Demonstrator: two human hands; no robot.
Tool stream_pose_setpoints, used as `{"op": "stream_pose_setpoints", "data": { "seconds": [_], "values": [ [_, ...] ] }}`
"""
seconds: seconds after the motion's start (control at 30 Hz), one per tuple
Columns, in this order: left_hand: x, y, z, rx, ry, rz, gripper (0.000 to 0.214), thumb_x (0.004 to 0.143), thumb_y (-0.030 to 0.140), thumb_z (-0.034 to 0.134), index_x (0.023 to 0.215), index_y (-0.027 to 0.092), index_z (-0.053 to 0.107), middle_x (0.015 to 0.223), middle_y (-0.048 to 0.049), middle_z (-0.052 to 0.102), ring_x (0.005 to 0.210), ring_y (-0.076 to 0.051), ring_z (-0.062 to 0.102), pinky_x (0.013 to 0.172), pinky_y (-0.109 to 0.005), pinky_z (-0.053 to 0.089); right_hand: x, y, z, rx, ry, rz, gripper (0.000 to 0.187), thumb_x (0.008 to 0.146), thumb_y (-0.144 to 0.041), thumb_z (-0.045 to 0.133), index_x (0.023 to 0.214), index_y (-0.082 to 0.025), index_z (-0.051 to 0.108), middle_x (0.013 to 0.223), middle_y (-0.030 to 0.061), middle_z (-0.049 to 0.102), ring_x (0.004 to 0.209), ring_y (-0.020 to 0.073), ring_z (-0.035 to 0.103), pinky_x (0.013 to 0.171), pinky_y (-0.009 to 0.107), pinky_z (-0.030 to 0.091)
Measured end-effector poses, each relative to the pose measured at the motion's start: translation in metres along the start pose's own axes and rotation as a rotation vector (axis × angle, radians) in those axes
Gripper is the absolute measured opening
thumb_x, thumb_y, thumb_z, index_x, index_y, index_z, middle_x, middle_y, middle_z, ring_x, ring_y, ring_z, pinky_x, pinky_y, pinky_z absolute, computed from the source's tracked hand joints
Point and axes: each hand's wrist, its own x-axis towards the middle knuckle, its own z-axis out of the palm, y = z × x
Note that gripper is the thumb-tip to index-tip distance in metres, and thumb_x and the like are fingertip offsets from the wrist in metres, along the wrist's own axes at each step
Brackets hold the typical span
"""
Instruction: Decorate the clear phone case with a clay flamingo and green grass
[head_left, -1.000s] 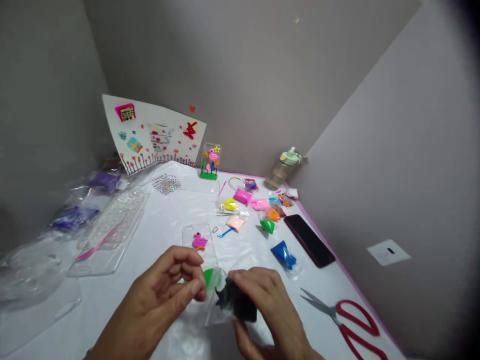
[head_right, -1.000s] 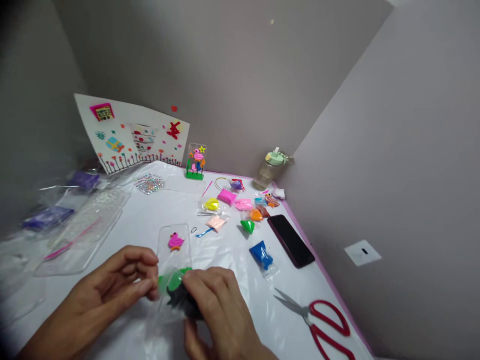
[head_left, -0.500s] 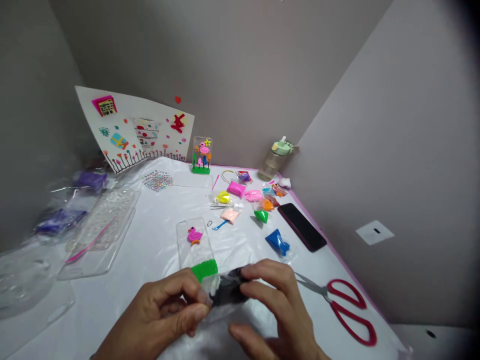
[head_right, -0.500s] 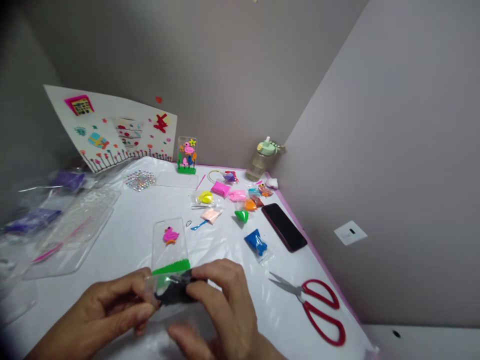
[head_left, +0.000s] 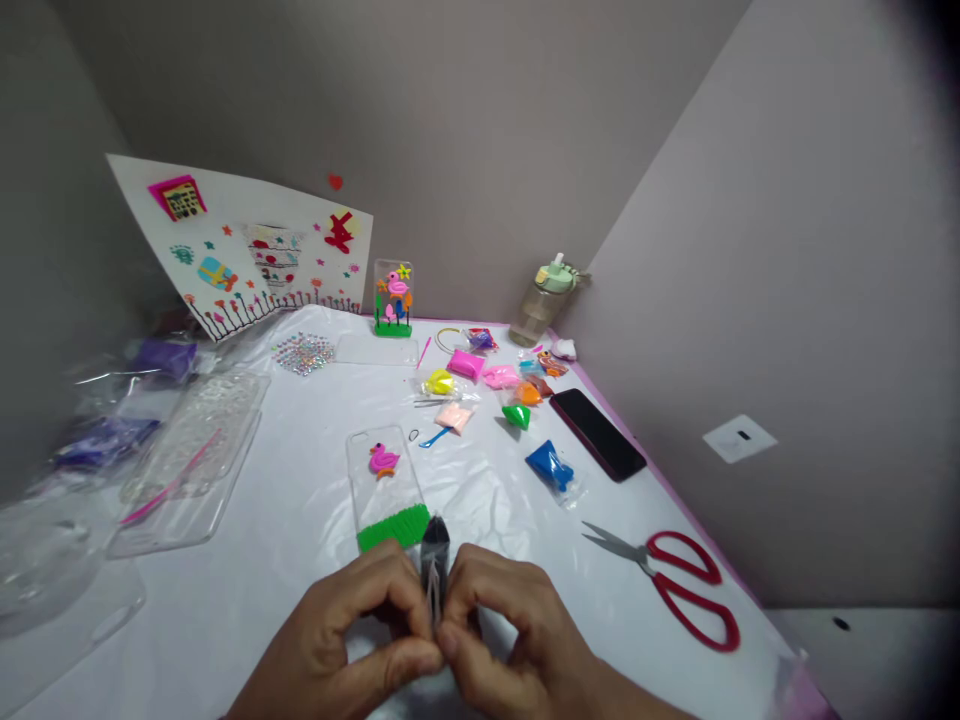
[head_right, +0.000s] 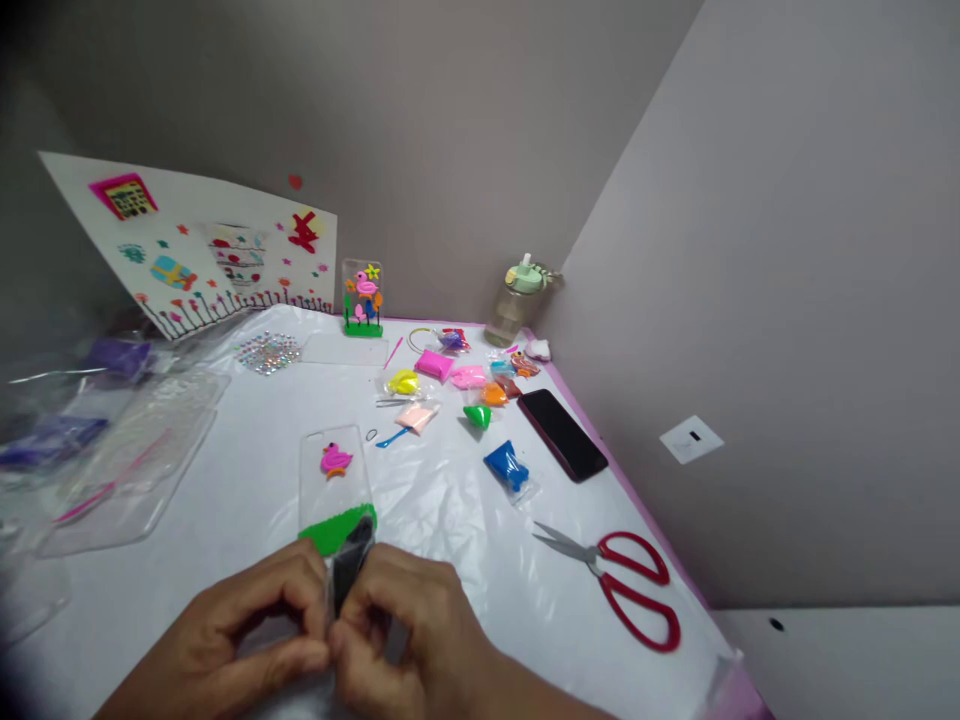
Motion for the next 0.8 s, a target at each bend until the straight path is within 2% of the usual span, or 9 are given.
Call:
{"op": "stream_pose_setpoints", "data": {
  "seconds": [0.13, 0.27, 0.4, 0.5, 0.6, 0.67, 0.73, 0.77, 0.8],
  "values": [
    [-0.002, -0.004, 0.002, 0.087, -0.024, 0.045, 0.012, 0.089, 0.026, 0.069, 0.078, 0.026, 0.067, 0.079, 0.0043, 0.069, 0.075, -0.013, 0.066, 0.071, -0.021, 0.049, 0.0, -0.003, 0.0, -0.003, -0.056, 0.057, 0.023, 0.091, -0.025, 0.062, 0.071, -0.021, 0.05, 0.073, -0.0026, 0.056, 0.066, 0.0111, 0.05, 0.062, 0.023, 0.039],
    [0.0, -0.001, 0.0, 0.008, -0.006, 0.008, 0.015, 0.084, 0.03, 0.074, 0.072, 0.025, 0.067, 0.072, 0.0054, 0.065, 0.068, -0.012, 0.063, 0.065, -0.019, 0.048, 0.002, -0.007, -0.005, 0.026, -0.106, -0.001, 0.018, 0.095, -0.024, 0.056, 0.078, -0.022, 0.055, 0.078, -0.0012, 0.058, 0.07, 0.0118, 0.052, 0.066, 0.024, 0.042],
    [0.001, 0.002, 0.003, 0.016, -0.005, -0.016, 0.016, 0.085, 0.031, 0.068, 0.071, 0.024, 0.063, 0.072, 0.0043, 0.063, 0.066, -0.013, 0.063, 0.063, -0.02, 0.05, 0.003, -0.003, -0.004, -0.032, -0.025, -0.034, 0.022, 0.087, -0.019, 0.058, 0.067, -0.021, 0.049, 0.066, -0.0032, 0.054, 0.059, 0.0099, 0.047, 0.056, 0.023, 0.037],
    [-0.001, 0.002, 0.007, 0.102, 0.096, 0.005, 0.021, 0.089, 0.024, 0.058, 0.069, 0.024, 0.052, 0.072, 0.0049, 0.061, 0.067, -0.012, 0.063, 0.063, -0.019, 0.051, 0.004, 0.001, 0.002, -0.138, 0.052, -0.127, 0.025, 0.081, -0.014, 0.057, 0.063, -0.021, 0.042, 0.059, -0.0061, 0.045, 0.052, 0.0077, 0.041, 0.049, 0.021, 0.032],
    [-0.005, -0.001, 0.007, 0.162, 0.205, 0.002, 0.025, 0.093, 0.02, 0.053, 0.07, 0.025, 0.044, 0.075, 0.0054, 0.06, 0.068, -0.011, 0.062, 0.065, -0.018, 0.05, 0.003, 0.003, 0.006, -0.202, 0.099, -0.262, 0.025, 0.081, -0.01, 0.057, 0.064, -0.022, 0.042, 0.057, -0.0074, 0.044, 0.049, 0.007, 0.04, 0.046, 0.021, 0.031],
    [-0.007, -0.003, 0.005, 0.131, 0.238, -0.023, 0.025, 0.093, 0.019, 0.054, 0.071, 0.025, 0.044, 0.076, 0.0057, 0.059, 0.069, -0.011, 0.06, 0.065, -0.017, 0.05, 0.0, 0.003, 0.004, -0.267, 0.157, -0.366, 0.021, 0.086, -0.012, 0.059, 0.071, -0.022, 0.05, 0.06, -0.0062, 0.052, 0.052, 0.0087, 0.046, 0.049, 0.021, 0.037],
    [-0.008, -0.006, 0.003, 0.043, 0.261, -0.067, 0.024, 0.092, 0.021, 0.057, 0.072, 0.026, 0.045, 0.075, 0.0064, 0.056, 0.068, -0.01, 0.058, 0.063, -0.016, 0.05, -0.002, 0.002, -0.003, -0.399, 0.241, -0.445, 0.006, 0.094, -0.021, 0.063, 0.09, -0.021, 0.059, 0.074, -0.0007, 0.063, 0.065, 0.0135, 0.058, 0.061, 0.026, 0.048],
    [-0.008, -0.007, 0.002, -0.014, 0.27, -0.089, 0.024, 0.092, 0.022, 0.059, 0.072, 0.025, 0.045, 0.074, 0.0068, 0.055, 0.067, -0.01, 0.056, 0.062, -0.015, 0.049, -0.003, 0.002, -0.006, -0.477, 0.27, -0.466, 0.013, 0.096, -0.03, 0.066, 0.103, -0.02, 0.06, 0.087, 0.0044, 0.068, 0.079, 0.0177, 0.064, 0.071, 0.03, 0.053],
    [-0.007, -0.007, 0.002, -0.076, 0.271, -0.109, 0.025, 0.092, 0.024, 0.06, 0.072, 0.025, 0.046, 0.072, 0.0073, 0.054, 0.065, -0.01, 0.055, 0.061, -0.015, 0.048, -0.003, 0.002, -0.01, -0.546, 0.263, -0.461, 0.033, 0.095, -0.041, 0.068, 0.117, -0.019, 0.058, 0.102, 0.0099, 0.069, 0.094, 0.0222, 0.065, 0.082, 0.035, 0.055]
  ]
}}
